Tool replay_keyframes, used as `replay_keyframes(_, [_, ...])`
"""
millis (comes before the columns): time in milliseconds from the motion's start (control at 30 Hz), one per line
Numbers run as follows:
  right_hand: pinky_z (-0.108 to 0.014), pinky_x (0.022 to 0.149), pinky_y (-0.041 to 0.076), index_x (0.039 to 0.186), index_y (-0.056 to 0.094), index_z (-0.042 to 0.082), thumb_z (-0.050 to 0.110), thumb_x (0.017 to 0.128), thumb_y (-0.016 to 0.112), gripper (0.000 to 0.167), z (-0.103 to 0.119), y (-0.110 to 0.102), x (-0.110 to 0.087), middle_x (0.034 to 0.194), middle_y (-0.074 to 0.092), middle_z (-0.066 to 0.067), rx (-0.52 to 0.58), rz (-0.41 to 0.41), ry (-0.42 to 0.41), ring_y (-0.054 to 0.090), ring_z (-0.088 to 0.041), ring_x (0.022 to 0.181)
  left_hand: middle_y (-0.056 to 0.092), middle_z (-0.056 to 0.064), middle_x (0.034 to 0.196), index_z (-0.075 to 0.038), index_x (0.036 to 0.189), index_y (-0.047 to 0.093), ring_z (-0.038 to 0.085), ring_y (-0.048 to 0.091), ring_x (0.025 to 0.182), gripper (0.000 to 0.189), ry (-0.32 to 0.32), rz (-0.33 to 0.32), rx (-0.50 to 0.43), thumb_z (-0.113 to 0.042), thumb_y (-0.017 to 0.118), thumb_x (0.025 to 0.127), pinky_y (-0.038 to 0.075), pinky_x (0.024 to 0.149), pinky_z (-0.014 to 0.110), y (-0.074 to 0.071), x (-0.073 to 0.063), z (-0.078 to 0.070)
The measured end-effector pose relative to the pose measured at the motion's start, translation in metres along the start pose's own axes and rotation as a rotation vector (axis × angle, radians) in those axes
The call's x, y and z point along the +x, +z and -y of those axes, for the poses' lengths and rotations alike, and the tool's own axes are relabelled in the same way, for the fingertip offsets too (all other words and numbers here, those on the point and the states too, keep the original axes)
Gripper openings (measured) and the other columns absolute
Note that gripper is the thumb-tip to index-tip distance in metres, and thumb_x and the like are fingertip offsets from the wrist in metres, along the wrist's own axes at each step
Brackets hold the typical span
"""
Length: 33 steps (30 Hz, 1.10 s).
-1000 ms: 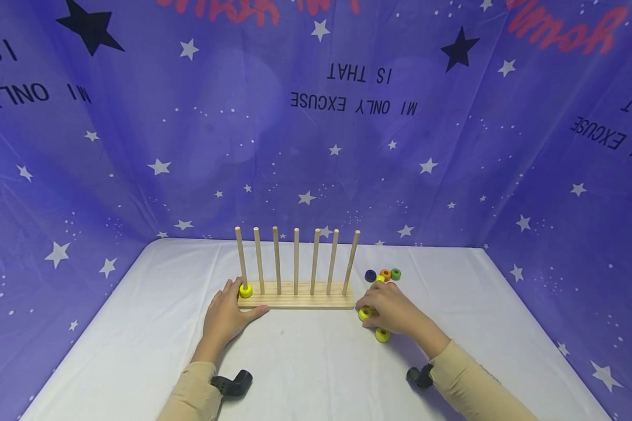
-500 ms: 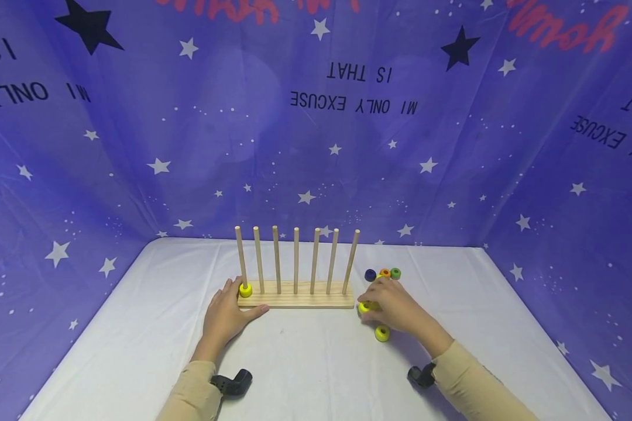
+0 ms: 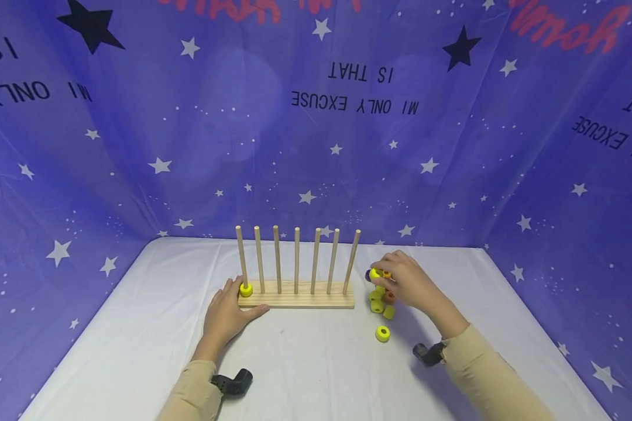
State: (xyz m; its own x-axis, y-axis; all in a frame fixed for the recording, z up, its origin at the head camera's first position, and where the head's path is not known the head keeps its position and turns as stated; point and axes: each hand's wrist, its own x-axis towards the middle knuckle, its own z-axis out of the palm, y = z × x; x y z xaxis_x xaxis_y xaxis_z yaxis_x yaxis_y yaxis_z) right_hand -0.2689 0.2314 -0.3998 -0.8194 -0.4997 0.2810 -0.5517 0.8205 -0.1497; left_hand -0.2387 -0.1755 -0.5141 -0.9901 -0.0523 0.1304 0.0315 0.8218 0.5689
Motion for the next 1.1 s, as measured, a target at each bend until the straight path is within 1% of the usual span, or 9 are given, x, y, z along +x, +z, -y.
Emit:
replay_keyframes(100, [-0.052,0.092,0.051,0.116,0.072,0.010,0.027,0.089,0.075,0.032,-0.001,-0.015,0.009,0.107,0.070,-0.006,-0.015,-0.034,0.016,0.060,-0.027,0.106,0.030,0.030,0.157,-0.002,0.152,0.033,0.043,0.025,0.149,0.111,-0.005,0.003,0.000,-0.068,0.075,0.073,0.018,0.125,0.054,0.000,0.000,0.000])
replay_keyframes(167, [-0.056,0.099,0.048,0.118,0.071,0.009,0.027,0.090,0.074,0.033,0.000,-0.025,0.016,0.108,0.069,-0.007,-0.022,-0.053,0.024,0.060,-0.029,0.108,0.031,0.030,0.157,-0.002,0.152,0.034,0.044,0.026,0.149,0.111,-0.001,0.000,-0.001,-0.068,0.075,0.073,0.018,0.125,0.055,0.000,0.000,0.001])
replay_keyframes(233, [-0.056,0.100,0.048,0.119,0.070,0.008,0.026,0.091,0.073,0.033,0.001,-0.035,0.023,0.107,0.069,-0.007,-0.027,-0.074,0.025,0.059,-0.029,0.108,0.031,0.030,0.157,-0.003,0.152,0.034,0.044,0.026,0.149,0.110,0.001,-0.002,-0.005,-0.067,0.075,0.073,0.018,0.125,0.055,0.000,0.000,0.001])
replay_keyframes(367, [-0.053,0.098,0.047,0.118,0.070,0.007,0.025,0.092,0.071,0.032,0.003,-0.051,0.038,0.105,0.069,-0.007,-0.026,-0.124,0.006,0.057,-0.028,0.105,0.032,0.030,0.156,-0.002,0.151,0.035,0.044,0.027,0.148,0.110,0.007,-0.007,-0.007,-0.067,0.076,0.073,0.019,0.125,0.055,0.001,-0.001,0.002])
replay_keyframes(400, [-0.051,0.093,0.048,0.117,0.070,0.007,0.025,0.092,0.072,0.032,0.005,-0.055,0.042,0.104,0.069,-0.006,-0.027,-0.140,0.000,0.056,-0.027,0.104,0.032,0.030,0.156,-0.002,0.151,0.035,0.044,0.027,0.148,0.110,0.010,-0.009,-0.007,-0.067,0.076,0.073,0.019,0.124,0.056,0.000,-0.001,0.002])
replay_keyframes(533, [-0.050,0.093,0.048,0.118,0.069,0.007,0.025,0.091,0.072,0.033,0.011,-0.068,0.055,0.104,0.069,-0.007,-0.030,-0.175,-0.014,0.055,-0.028,0.105,0.034,0.031,0.155,-0.002,0.150,0.036,0.045,0.028,0.147,0.109,0.021,-0.025,-0.008,-0.068,0.075,0.072,0.020,0.124,0.056,0.000,0.000,0.002])
replay_keyframes(633, [-0.048,0.090,0.047,0.119,0.069,0.007,0.027,0.093,0.070,0.033,0.015,-0.074,0.064,0.104,0.069,-0.007,-0.036,-0.180,-0.023,0.055,-0.028,0.104,0.035,0.031,0.154,-0.003,0.150,0.037,0.046,0.029,0.147,0.109,0.023,-0.034,-0.012,-0.068,0.075,0.072,0.021,0.123,0.057,0.001,0.001,0.001])
replay_keyframes(767, [-0.046,0.088,0.047,0.118,0.069,0.007,0.029,0.093,0.069,0.033,0.022,-0.078,0.074,0.103,0.068,-0.006,-0.031,-0.189,-0.035,0.054,-0.028,0.102,0.034,0.031,0.155,-0.004,0.150,0.037,0.045,0.029,0.147,0.109,0.018,-0.027,-0.008,-0.069,0.075,0.072,0.021,0.124,0.056,0.001,0.001,0.002])
replay_keyframes(1100, [-0.046,0.092,0.046,0.120,0.068,0.008,0.028,0.094,0.069,0.033,0.050,-0.085,0.098,0.106,0.068,-0.005,-0.010,-0.216,-0.044,0.054,-0.028,0.105,0.034,0.030,0.155,-0.004,0.150,0.037,0.045,0.029,0.147,0.108,0.016,-0.021,-0.006,-0.069,0.075,0.072,0.022,0.124,0.056,0.002,0.002,0.003])
